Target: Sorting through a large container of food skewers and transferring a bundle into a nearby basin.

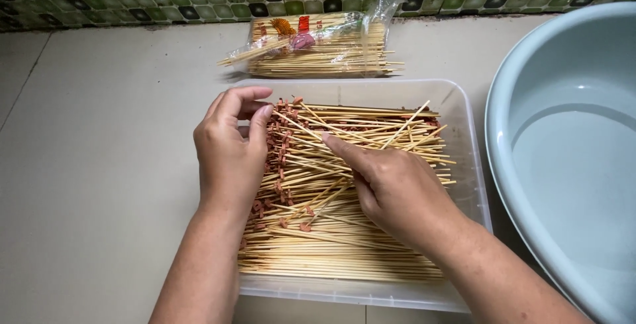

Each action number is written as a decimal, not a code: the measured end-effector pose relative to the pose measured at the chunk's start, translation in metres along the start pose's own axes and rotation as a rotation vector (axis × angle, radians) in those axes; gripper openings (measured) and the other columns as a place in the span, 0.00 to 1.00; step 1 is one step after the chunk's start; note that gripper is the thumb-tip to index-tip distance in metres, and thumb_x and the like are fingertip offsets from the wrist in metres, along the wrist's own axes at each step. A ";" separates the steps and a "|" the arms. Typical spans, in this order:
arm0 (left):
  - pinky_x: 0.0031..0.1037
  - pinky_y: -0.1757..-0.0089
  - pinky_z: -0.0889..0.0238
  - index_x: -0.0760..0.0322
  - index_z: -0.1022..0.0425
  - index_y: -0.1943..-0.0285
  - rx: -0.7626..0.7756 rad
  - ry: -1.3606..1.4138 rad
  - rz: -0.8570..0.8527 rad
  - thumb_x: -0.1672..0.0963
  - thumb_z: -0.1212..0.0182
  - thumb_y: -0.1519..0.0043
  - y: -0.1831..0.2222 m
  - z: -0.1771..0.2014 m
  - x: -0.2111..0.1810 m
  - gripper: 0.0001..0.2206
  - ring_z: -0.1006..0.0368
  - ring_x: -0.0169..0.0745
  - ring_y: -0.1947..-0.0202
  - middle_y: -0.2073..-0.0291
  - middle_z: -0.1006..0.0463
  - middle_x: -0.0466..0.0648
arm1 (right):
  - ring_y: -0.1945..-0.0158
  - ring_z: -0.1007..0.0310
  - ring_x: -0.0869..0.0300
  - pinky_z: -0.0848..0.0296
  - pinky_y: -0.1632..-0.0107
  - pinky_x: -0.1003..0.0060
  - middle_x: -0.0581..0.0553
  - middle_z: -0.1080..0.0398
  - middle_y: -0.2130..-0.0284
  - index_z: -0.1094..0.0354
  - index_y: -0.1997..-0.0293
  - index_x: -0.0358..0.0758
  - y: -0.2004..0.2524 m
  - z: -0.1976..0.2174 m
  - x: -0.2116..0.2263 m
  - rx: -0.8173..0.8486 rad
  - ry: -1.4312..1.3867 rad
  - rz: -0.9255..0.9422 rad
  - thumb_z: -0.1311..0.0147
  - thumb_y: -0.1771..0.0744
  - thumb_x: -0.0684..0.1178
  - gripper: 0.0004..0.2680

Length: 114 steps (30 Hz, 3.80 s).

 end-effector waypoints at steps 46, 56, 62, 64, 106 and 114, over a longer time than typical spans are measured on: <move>0.29 0.57 0.20 0.58 0.21 0.50 0.596 -0.348 0.536 0.53 0.44 0.32 -0.011 0.032 -0.037 0.09 0.18 0.39 0.66 0.61 0.17 0.51 | 0.79 0.23 0.60 0.22 0.70 0.63 0.52 0.22 0.79 0.29 0.76 0.44 0.018 0.009 0.030 0.289 -0.118 0.202 0.42 0.39 0.43 0.03; 0.39 0.49 0.27 0.63 0.19 0.51 0.944 -0.621 0.697 0.57 0.41 0.37 0.012 0.025 -0.040 0.10 0.18 0.46 0.56 0.55 0.17 0.53 | 0.74 0.23 0.59 0.22 0.64 0.64 0.53 0.23 0.75 0.25 0.74 0.46 0.023 -0.001 0.025 0.533 0.066 0.105 0.42 0.39 0.44 0.02; 0.40 0.47 0.28 0.57 0.21 0.48 0.935 -0.630 0.726 0.54 0.49 0.31 0.003 0.030 -0.053 0.11 0.19 0.42 0.55 0.54 0.17 0.51 | 0.36 0.44 0.43 0.44 0.33 0.45 0.35 0.38 0.42 0.41 0.38 0.35 -0.001 0.004 -0.002 0.163 0.331 0.176 0.33 0.42 0.56 0.29; 0.40 0.46 0.29 0.54 0.22 0.47 0.927 -0.645 0.697 0.52 0.51 0.30 -0.001 0.030 -0.055 0.12 0.19 0.40 0.55 0.55 0.17 0.49 | 0.27 0.56 0.36 0.54 0.31 0.40 0.28 0.46 0.32 0.51 0.28 0.31 -0.009 0.008 -0.006 0.093 0.399 0.217 0.30 0.46 0.60 0.43; 0.32 0.47 0.23 0.68 0.41 0.30 0.170 0.704 0.361 0.36 0.66 0.46 -0.020 0.021 -0.024 0.43 0.21 0.50 0.43 0.42 0.22 0.60 | 0.71 0.22 0.53 0.24 0.64 0.58 0.47 0.21 0.69 0.28 0.61 0.43 -0.044 0.078 0.029 0.278 0.166 -0.103 0.38 0.35 0.54 0.08; 0.20 0.68 0.35 0.65 0.25 0.46 0.030 0.980 0.645 0.36 0.66 0.48 -0.010 0.017 -0.019 0.39 0.28 0.33 0.65 0.62 0.23 0.51 | 0.77 0.25 0.57 0.25 0.70 0.63 0.47 0.21 0.73 0.28 0.64 0.42 -0.034 0.095 0.040 0.294 0.085 -0.183 0.35 0.36 0.53 0.08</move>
Point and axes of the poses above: each hand's wrist, its own y-axis away from the middle knuckle, its own z-axis out of the back of the hand, x = y × z, the point moved 3 cm from there along -y, towards the middle knuckle
